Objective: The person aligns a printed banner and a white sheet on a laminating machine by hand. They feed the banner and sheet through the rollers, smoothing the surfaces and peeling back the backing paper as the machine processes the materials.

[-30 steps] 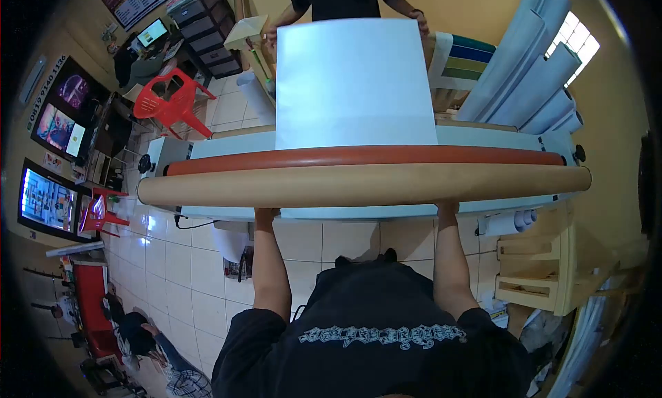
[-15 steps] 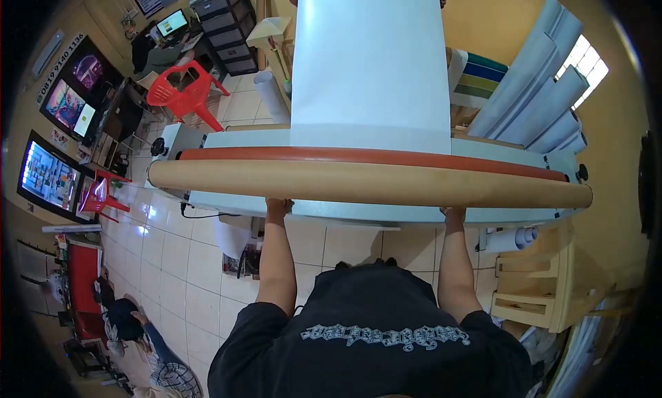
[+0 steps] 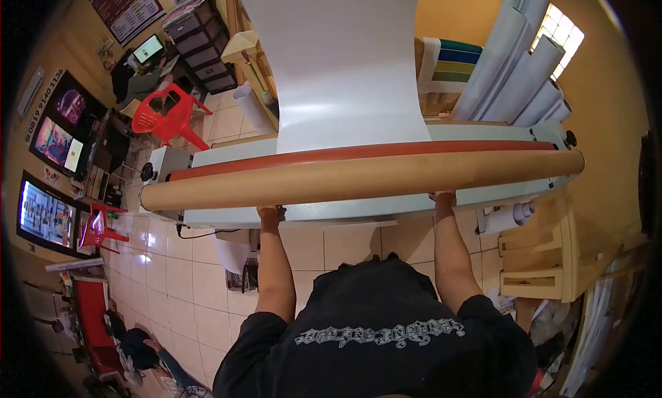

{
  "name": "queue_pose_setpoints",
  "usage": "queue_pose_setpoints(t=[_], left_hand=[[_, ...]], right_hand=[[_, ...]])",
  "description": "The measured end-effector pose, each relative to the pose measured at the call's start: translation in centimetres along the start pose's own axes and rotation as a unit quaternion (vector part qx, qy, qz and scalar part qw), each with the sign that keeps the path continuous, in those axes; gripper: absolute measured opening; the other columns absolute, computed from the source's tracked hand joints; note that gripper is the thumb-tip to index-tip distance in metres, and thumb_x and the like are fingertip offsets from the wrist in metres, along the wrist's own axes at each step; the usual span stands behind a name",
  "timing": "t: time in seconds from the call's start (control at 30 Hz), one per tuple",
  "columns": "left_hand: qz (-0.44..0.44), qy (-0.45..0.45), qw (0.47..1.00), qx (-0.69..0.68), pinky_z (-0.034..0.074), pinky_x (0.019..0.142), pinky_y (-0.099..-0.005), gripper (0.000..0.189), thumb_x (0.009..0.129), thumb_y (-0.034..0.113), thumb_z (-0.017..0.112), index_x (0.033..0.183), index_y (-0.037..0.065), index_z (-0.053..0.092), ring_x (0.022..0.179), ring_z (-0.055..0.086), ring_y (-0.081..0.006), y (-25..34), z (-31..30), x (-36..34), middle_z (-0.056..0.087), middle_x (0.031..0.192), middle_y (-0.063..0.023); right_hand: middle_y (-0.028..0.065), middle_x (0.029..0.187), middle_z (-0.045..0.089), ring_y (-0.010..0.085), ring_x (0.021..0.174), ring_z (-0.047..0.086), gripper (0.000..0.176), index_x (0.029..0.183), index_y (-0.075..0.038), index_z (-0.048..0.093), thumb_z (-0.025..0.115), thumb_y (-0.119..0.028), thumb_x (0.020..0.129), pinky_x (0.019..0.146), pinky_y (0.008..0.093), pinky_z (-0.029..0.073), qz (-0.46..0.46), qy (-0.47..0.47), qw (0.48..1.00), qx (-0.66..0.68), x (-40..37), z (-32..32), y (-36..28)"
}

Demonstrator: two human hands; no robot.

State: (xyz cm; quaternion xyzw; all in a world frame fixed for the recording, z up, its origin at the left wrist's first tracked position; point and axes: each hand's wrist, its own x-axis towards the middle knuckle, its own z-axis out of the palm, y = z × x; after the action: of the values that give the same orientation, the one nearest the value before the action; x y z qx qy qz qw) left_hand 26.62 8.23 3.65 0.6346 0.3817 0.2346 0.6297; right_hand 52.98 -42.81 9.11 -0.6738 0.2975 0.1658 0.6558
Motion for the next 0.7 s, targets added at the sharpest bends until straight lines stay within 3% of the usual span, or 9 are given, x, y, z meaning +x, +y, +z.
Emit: queue_pose_setpoints(t=[0.07,0.17,0.37,0.5,0.57,0.6,0.7], left_hand=[[-0.173,0.114,0.966,-0.153,0.041,0.037,-0.0342,0.026,0.093,0.035,0.061,0.077,0.015,0.057,0.044,0.051,-0.0188,4.9,1.4,-2.7,0.056,0.059,-0.0034],[-0.184,0.096,0.975,-0.083,0.043,0.040,-0.0298,0.032,0.093,0.044,0.062,0.084,0.013,0.061,0.046,0.049,-0.0140,5.9,1.2,-3.3,0.056,0.060,-0.0014],[-0.216,0.072,0.969,-0.092,0.039,0.038,-0.0270,0.029,0.094,0.041,0.059,0.081,0.016,0.059,0.041,0.044,-0.0126,6.3,1.0,-3.4,0.054,0.059,0.0003],[-0.218,0.078,0.971,-0.056,0.046,0.038,-0.0314,0.029,0.092,0.042,0.062,0.081,0.015,0.059,0.045,0.053,-0.0171,4.0,0.6,-2.4,0.055,0.059,-0.0022],[-0.023,0.057,0.994,-0.094,0.045,0.036,-0.0297,0.023,0.093,0.038,0.061,0.088,0.016,0.060,0.043,0.052,-0.0167,2.4,0.7,-2.2,0.055,0.058,-0.0029],[-0.026,0.060,0.993,-0.095,0.045,0.036,-0.0297,0.023,0.093,0.038,0.061,0.088,0.016,0.060,0.043,0.052,-0.0167,2.2,0.5,-2.2,0.055,0.058,-0.0029],[-0.033,-0.013,0.997,0.073,0.042,0.079,-0.0355,0.041,0.093,0.040,0.061,0.121,0.012,0.052,0.096,0.048,-0.0202,1.9,-0.4,-1.6,0.054,0.107,-0.0047]], right_hand=[[0.0120,0.125,0.063,0.0265,0.104,0.064,0.044,0.123,-0.008,0.061,0.060,-0.039,0.091,0.089,0.0396,0.052,-0.001,-0.001,1.000,0.005,-0.1,-0.2,0.2],[0.0120,0.123,0.063,0.0262,0.102,0.064,0.044,0.123,-0.008,0.061,0.060,-0.038,0.091,0.088,0.0393,0.052,0.003,-0.003,1.000,0.012,-0.3,-0.3,0.5],[0.0114,0.117,0.063,0.0246,0.096,0.064,0.041,0.121,-0.008,0.062,0.060,-0.037,0.092,0.082,0.0377,0.052,-0.006,0.005,1.000,0.014,-0.1,-0.1,0.5],[0.0109,0.112,0.063,0.0235,0.091,0.063,0.039,0.119,-0.008,0.062,0.060,-0.035,0.092,0.078,0.0366,0.052,-0.012,0.011,1.000,0.010,0.2,0.2,0.4],[0.0107,0.110,0.064,0.0230,0.089,0.063,0.038,0.118,-0.008,0.062,0.060,-0.035,0.092,0.076,0.0360,0.052,-0.015,0.016,1.000,0.009,0.2,0.2,0.4],[0.0106,0.109,0.064,0.0227,0.088,0.063,0.038,0.118,-0.008,0.062,0.060,-0.034,0.092,0.075,0.0358,0.052,-0.016,0.019,1.000,0.008,0.2,0.2,0.4],[0.0102,0.106,0.064,0.0219,0.084,0.063,0.036,0.117,-0.008,0.063,0.059,-0.034,0.092,0.072,0.0349,0.051,-0.020,0.023,1.000,0.005,0.2,0.3,0.5]])
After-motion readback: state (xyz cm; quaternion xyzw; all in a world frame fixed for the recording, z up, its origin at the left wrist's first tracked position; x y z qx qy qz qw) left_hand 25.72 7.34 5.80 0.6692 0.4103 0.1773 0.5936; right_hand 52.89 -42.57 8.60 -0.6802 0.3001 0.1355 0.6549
